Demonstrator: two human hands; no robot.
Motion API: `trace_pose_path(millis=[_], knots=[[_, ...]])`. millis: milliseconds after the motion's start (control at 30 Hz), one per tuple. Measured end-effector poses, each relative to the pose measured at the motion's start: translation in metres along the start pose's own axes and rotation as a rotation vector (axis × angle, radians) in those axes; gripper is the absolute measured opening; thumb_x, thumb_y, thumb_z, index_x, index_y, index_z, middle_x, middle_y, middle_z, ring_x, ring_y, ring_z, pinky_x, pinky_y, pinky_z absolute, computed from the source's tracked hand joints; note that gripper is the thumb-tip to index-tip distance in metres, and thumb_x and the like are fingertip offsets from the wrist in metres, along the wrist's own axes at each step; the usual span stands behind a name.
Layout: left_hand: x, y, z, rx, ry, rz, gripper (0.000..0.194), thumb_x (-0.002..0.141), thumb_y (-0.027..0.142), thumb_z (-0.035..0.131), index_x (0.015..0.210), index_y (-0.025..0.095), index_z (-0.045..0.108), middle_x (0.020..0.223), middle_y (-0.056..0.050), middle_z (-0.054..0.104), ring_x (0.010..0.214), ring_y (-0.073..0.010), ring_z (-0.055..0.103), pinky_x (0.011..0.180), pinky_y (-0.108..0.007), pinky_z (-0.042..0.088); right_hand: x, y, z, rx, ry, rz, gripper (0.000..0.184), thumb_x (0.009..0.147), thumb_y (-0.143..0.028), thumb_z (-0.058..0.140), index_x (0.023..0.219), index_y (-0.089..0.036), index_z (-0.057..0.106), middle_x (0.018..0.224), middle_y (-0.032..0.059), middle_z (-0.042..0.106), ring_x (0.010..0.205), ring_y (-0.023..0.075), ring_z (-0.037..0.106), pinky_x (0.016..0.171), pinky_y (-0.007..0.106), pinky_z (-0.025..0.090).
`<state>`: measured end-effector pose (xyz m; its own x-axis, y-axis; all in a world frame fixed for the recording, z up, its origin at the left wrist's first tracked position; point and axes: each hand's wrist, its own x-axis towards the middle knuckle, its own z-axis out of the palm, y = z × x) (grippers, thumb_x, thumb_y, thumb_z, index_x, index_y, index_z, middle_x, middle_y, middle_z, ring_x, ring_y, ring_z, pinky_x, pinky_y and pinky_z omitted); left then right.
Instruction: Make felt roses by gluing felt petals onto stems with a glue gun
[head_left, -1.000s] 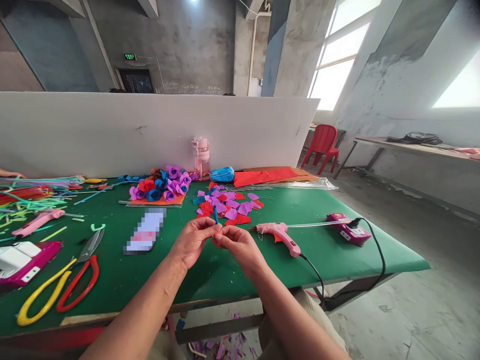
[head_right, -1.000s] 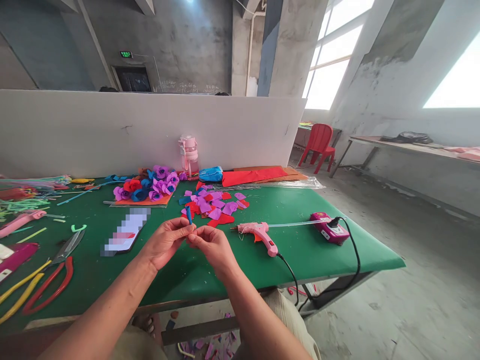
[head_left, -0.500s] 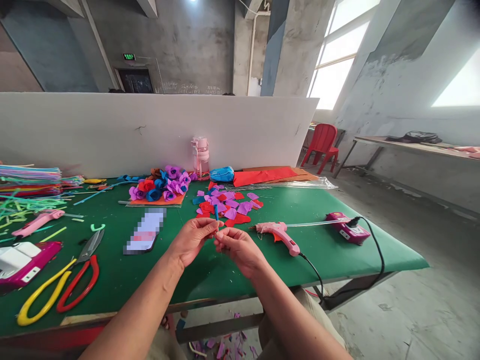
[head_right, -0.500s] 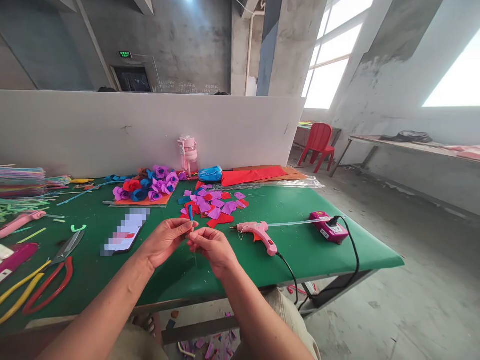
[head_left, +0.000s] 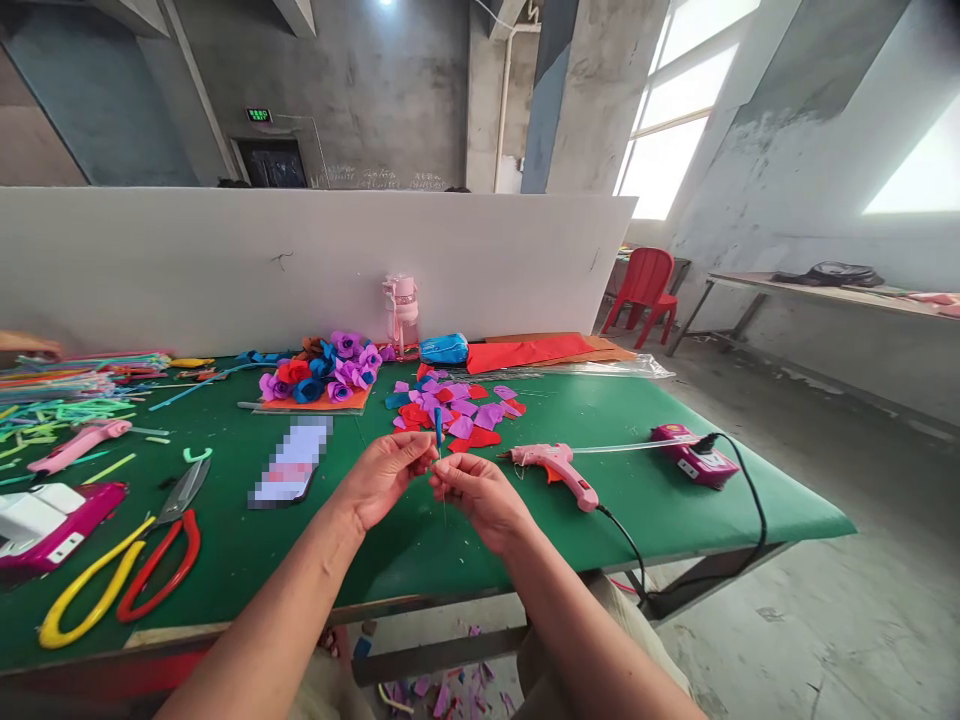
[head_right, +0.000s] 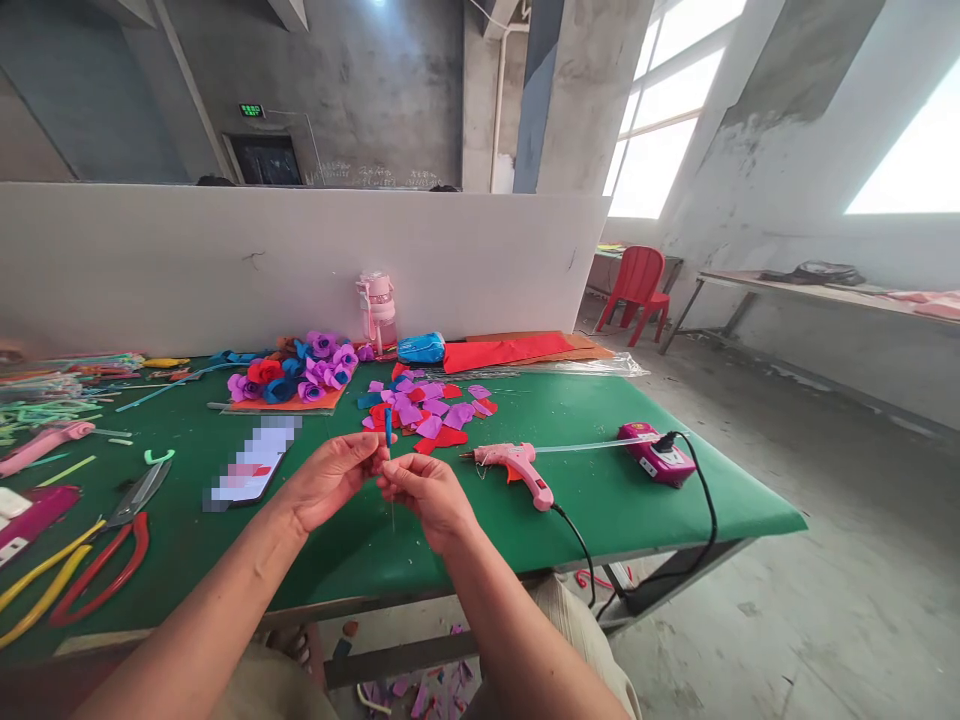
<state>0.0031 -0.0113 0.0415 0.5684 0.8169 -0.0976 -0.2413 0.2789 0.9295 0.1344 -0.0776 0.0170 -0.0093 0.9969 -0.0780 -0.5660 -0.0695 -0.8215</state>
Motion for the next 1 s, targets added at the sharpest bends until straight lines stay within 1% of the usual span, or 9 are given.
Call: trace_pose_path(millis=[67, 167, 400, 467, 633, 733, 800, 867, 1000], knots=[[0.000, 0.001, -0.003, 0.004, -0.004, 0.005, 0.026, 0.064, 0.033, 0.077, 0.076, 0.011, 0.071, 0.069, -0.003, 0.063, 0.061, -0.0085, 0.052, 0.062, -0.023, 0.042, 0.000, 0.000, 0.000, 0.025, -0.006, 0.018, 0.028, 0.058, -0.034, 0.081, 0.067, -0.013, 0.066, 0.063, 0.0007, 0.065, 0.054, 0.0063, 0.053, 0.061, 0.021, 0.042], [-0.001, 0.002, -0.002, 0.000, -0.026, -0.020, 0.023, 0.064, 0.031, 0.077, 0.073, 0.011, 0.071, 0.067, -0.002, 0.063, 0.060, -0.0083, 0.052, 0.060, -0.022, 0.042, -0.001, 0.000, 0.000, 0.068, -0.031, 0.049, 0.027, 0.058, -0.032, 0.081, 0.067, -0.013, 0.066, 0.063, 0.0007, 0.065, 0.054, 0.0061, 0.054, 0.060, 0.020, 0.042], [-0.004, 0.001, 0.007, -0.093, -0.026, -0.067, 0.022, 0.056, 0.027, 0.082, 0.066, 0.011, 0.069, 0.065, -0.002, 0.063, 0.053, -0.0071, 0.051, 0.052, -0.021, 0.042, 0.001, 0.004, -0.002, 0.152, -0.139, 0.121, 0.023, 0.063, -0.029, 0.079, 0.071, -0.013, 0.066, 0.063, -0.0001, 0.064, 0.056, 0.0062, 0.055, 0.063, 0.021, 0.044], [-0.004, -0.001, 0.009, -0.105, -0.012, -0.049, 0.022, 0.057, 0.026, 0.082, 0.065, 0.011, 0.068, 0.065, -0.001, 0.062, 0.053, -0.0066, 0.051, 0.051, -0.020, 0.041, 0.000, 0.004, -0.002, 0.124, -0.122, 0.110, 0.023, 0.063, -0.030, 0.079, 0.071, -0.013, 0.066, 0.064, 0.0002, 0.064, 0.056, 0.0061, 0.054, 0.064, 0.022, 0.044], [-0.002, -0.006, 0.014, -0.088, 0.013, 0.018, 0.022, 0.061, 0.029, 0.079, 0.063, 0.012, 0.064, 0.059, 0.001, 0.058, 0.048, -0.0057, 0.046, 0.046, -0.019, 0.037, -0.003, -0.001, 0.001, -0.023, -0.027, 0.001, 0.025, 0.062, -0.034, 0.079, 0.065, -0.014, 0.066, 0.063, 0.0001, 0.063, 0.056, 0.0063, 0.052, 0.062, 0.021, 0.042], [-0.001, -0.004, 0.009, -0.060, -0.020, 0.020, 0.026, 0.066, 0.036, 0.075, 0.072, 0.012, 0.068, 0.068, -0.002, 0.061, 0.056, -0.0081, 0.051, 0.054, -0.021, 0.042, -0.003, -0.002, 0.001, -0.013, 0.016, 0.010, 0.027, 0.059, -0.036, 0.080, 0.064, -0.014, 0.066, 0.063, 0.0004, 0.064, 0.055, 0.0067, 0.053, 0.061, 0.021, 0.042], [0.000, -0.001, 0.003, -0.033, -0.002, 0.032, 0.030, 0.068, 0.038, 0.073, 0.081, 0.012, 0.070, 0.074, -0.004, 0.063, 0.063, -0.0095, 0.053, 0.060, -0.022, 0.044, -0.002, -0.002, 0.000, -0.010, 0.021, 0.014, 0.028, 0.058, -0.037, 0.080, 0.067, -0.014, 0.067, 0.065, 0.0011, 0.065, 0.056, 0.0070, 0.053, 0.062, 0.022, 0.043], [0.000, 0.001, -0.001, 0.000, 0.028, 0.044, 0.030, 0.068, 0.037, 0.073, 0.084, 0.012, 0.071, 0.076, -0.004, 0.063, 0.066, -0.0096, 0.053, 0.062, -0.021, 0.043, -0.002, -0.002, -0.001, -0.012, 0.018, 0.014, 0.028, 0.058, -0.037, 0.080, 0.068, -0.014, 0.068, 0.065, 0.0013, 0.065, 0.056, 0.0071, 0.053, 0.063, 0.022, 0.043], [0.000, -0.001, 0.000, 0.033, -0.013, 0.007, 0.026, 0.067, 0.036, 0.074, 0.075, 0.011, 0.071, 0.071, -0.004, 0.062, 0.062, -0.0086, 0.051, 0.060, -0.021, 0.042, -0.002, -0.001, -0.002, -0.011, -0.005, 0.008, 0.027, 0.059, -0.037, 0.080, 0.069, -0.014, 0.069, 0.065, 0.0015, 0.065, 0.057, 0.0070, 0.053, 0.062, 0.021, 0.043]])
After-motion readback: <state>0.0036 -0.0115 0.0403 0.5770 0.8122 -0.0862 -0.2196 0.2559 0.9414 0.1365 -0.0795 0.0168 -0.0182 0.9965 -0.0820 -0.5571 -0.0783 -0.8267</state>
